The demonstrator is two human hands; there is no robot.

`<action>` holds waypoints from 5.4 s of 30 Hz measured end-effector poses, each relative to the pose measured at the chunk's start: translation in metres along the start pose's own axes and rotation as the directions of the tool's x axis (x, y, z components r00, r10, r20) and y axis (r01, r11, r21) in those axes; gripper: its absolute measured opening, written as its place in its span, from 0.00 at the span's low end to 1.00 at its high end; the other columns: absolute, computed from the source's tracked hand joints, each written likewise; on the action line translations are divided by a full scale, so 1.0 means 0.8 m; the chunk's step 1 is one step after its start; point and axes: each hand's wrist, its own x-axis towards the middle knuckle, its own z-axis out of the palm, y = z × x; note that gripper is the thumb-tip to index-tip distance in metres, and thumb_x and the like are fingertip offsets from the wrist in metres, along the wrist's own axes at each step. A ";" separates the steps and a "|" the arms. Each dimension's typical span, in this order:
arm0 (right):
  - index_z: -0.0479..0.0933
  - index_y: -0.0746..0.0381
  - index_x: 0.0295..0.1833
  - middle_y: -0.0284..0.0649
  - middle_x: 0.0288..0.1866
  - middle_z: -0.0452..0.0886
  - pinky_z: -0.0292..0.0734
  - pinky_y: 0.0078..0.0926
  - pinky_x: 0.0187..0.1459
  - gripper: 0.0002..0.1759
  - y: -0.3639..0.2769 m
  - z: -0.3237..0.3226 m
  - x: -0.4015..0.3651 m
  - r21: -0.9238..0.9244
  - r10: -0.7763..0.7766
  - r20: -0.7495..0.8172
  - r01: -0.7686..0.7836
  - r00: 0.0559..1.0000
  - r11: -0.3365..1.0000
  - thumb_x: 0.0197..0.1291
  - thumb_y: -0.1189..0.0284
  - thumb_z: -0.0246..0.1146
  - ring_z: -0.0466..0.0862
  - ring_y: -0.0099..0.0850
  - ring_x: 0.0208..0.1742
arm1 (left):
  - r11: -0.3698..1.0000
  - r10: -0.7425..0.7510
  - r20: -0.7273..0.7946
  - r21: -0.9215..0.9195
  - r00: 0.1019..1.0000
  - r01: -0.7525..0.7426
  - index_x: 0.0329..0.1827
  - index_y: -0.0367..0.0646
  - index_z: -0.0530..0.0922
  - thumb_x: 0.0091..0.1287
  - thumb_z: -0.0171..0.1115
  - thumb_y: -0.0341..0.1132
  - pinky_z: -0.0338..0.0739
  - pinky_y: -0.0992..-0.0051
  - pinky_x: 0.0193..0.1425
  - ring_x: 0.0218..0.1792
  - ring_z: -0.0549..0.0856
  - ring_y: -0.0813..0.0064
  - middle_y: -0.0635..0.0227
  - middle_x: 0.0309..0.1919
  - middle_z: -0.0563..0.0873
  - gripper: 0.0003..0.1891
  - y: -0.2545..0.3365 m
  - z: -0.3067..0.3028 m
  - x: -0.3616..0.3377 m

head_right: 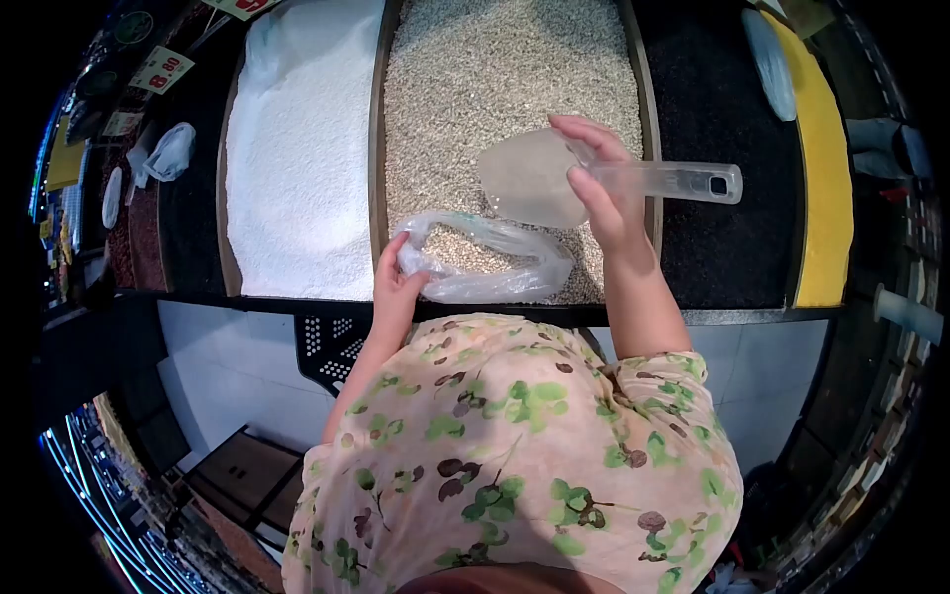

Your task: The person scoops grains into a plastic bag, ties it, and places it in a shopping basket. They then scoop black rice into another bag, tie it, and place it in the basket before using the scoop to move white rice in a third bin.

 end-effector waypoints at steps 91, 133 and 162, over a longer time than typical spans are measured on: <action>0.77 0.66 0.47 0.49 0.48 0.80 0.78 0.36 0.48 0.23 -0.039 0.038 -0.031 -0.178 -0.296 0.430 0.402 0.853 0.898 0.52 0.58 0.62 0.82 0.46 0.48 | 0.997 0.075 -0.002 0.000 0.997 -0.075 0.67 0.32 0.60 0.55 0.50 0.12 0.73 0.78 0.56 0.57 0.74 0.74 0.56 0.64 0.67 0.32 0.012 0.016 -0.030; 0.73 0.65 0.49 0.45 0.54 0.77 0.68 0.37 0.59 0.13 0.163 0.032 0.046 0.612 0.497 -0.425 -0.165 0.757 0.774 0.61 0.74 0.49 0.75 0.38 0.58 | 1.000 -0.008 -0.014 -0.022 1.000 0.008 0.65 0.33 0.63 0.56 0.52 0.15 0.69 0.80 0.57 0.55 0.74 0.77 0.60 0.59 0.71 0.30 -0.015 -0.004 -0.022; 0.70 0.70 0.49 0.57 0.55 0.75 0.59 0.46 0.66 0.18 0.055 0.009 -0.063 0.723 0.423 -0.179 -0.173 0.888 0.669 0.56 0.70 0.51 0.74 0.47 0.59 | 0.998 0.062 0.037 0.027 0.997 -0.063 0.68 0.35 0.61 0.52 0.51 0.12 0.73 0.84 0.44 0.44 0.78 0.83 0.61 0.61 0.70 0.35 0.007 0.004 -0.040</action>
